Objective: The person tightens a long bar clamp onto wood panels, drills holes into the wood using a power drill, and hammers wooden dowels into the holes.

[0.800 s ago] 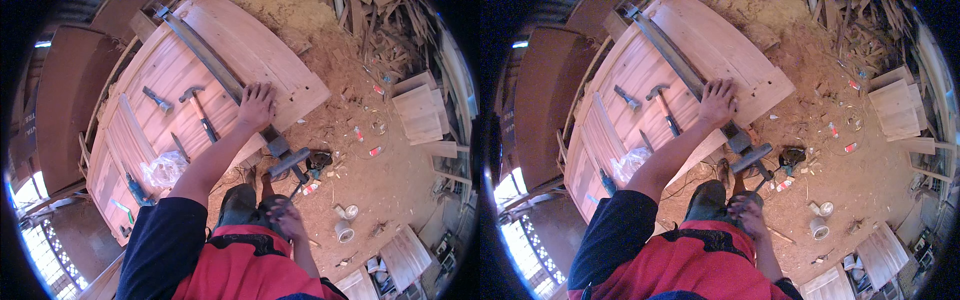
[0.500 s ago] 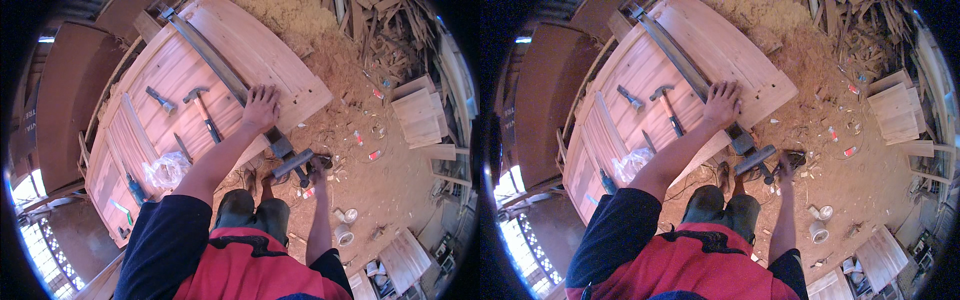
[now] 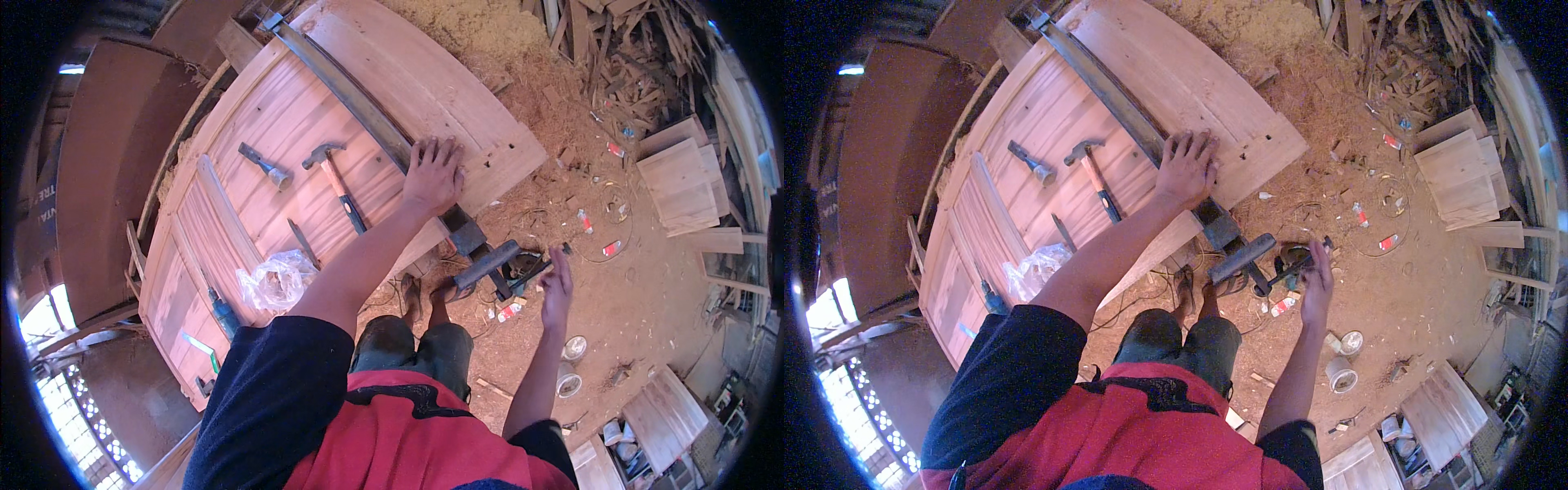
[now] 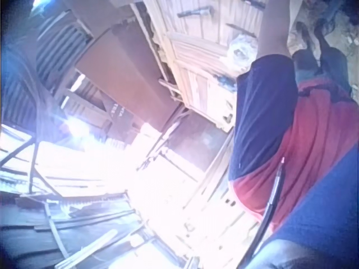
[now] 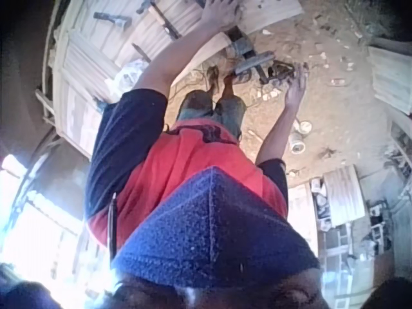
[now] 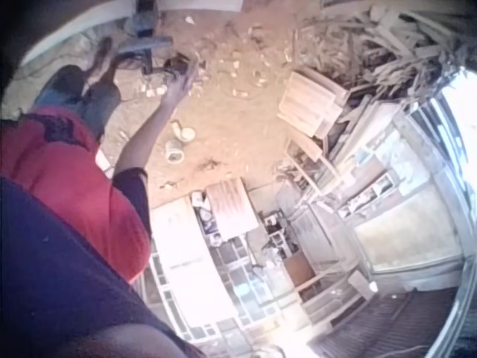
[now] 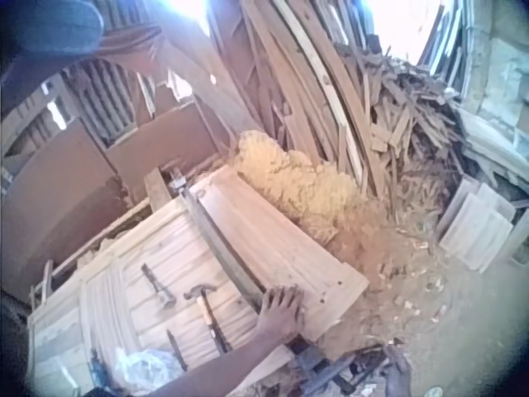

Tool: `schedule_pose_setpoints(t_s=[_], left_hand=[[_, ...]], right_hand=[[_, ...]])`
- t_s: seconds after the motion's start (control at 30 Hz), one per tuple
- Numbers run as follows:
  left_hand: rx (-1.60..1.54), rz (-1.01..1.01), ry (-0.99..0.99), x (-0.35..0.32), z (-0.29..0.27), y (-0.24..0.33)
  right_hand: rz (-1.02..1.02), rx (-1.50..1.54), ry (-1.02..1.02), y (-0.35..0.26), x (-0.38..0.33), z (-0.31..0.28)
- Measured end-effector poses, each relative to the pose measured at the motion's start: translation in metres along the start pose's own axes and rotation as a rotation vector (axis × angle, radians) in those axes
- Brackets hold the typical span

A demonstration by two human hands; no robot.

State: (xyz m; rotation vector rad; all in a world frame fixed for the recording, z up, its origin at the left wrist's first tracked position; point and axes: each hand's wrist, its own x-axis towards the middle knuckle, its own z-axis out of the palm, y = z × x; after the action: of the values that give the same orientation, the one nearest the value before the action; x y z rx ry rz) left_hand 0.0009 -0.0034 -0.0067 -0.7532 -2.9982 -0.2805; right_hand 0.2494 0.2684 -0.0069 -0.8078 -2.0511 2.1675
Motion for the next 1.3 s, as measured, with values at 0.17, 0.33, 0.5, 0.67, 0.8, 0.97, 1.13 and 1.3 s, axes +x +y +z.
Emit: schedule_pose_setpoints(t_s=[0.17,0.33,0.5,0.67,0.8,0.97,1.13,1.3], left_hand=[[-0.006,-0.005,-0.004,0.0,0.002,-0.001],[0.003,-0.003,-0.004,0.0,0.001,0.0],[-0.009,0.007,0.023,0.0,0.0,-0.001],[-0.031,-0.007,0.027,0.0,0.003,-0.001],[-0.026,0.009,0.042,-0.001,0.005,-0.002],[-0.056,-0.007,0.037,-0.002,0.006,-0.003],[-0.056,-0.002,0.026,-0.003,0.006,-0.003],[-0.059,-0.013,0.025,-0.005,0.007,-0.003]], right_hand=[[0.079,0.011,-0.1,0.167,0.005,0.03],[0.187,-0.368,-0.106,0.218,-0.084,0.057],[0.452,0.229,-0.085,0.11,-0.141,0.104],[0.658,0.631,0.062,-0.019,-0.142,0.078],[0.529,0.6,-0.021,-0.048,-0.132,0.065],[0.046,-0.118,-0.121,-0.036,-0.163,0.091],[-0.422,-0.613,0.098,-0.038,-0.159,0.106],[-0.682,-0.772,0.404,-0.03,-0.126,0.12]])
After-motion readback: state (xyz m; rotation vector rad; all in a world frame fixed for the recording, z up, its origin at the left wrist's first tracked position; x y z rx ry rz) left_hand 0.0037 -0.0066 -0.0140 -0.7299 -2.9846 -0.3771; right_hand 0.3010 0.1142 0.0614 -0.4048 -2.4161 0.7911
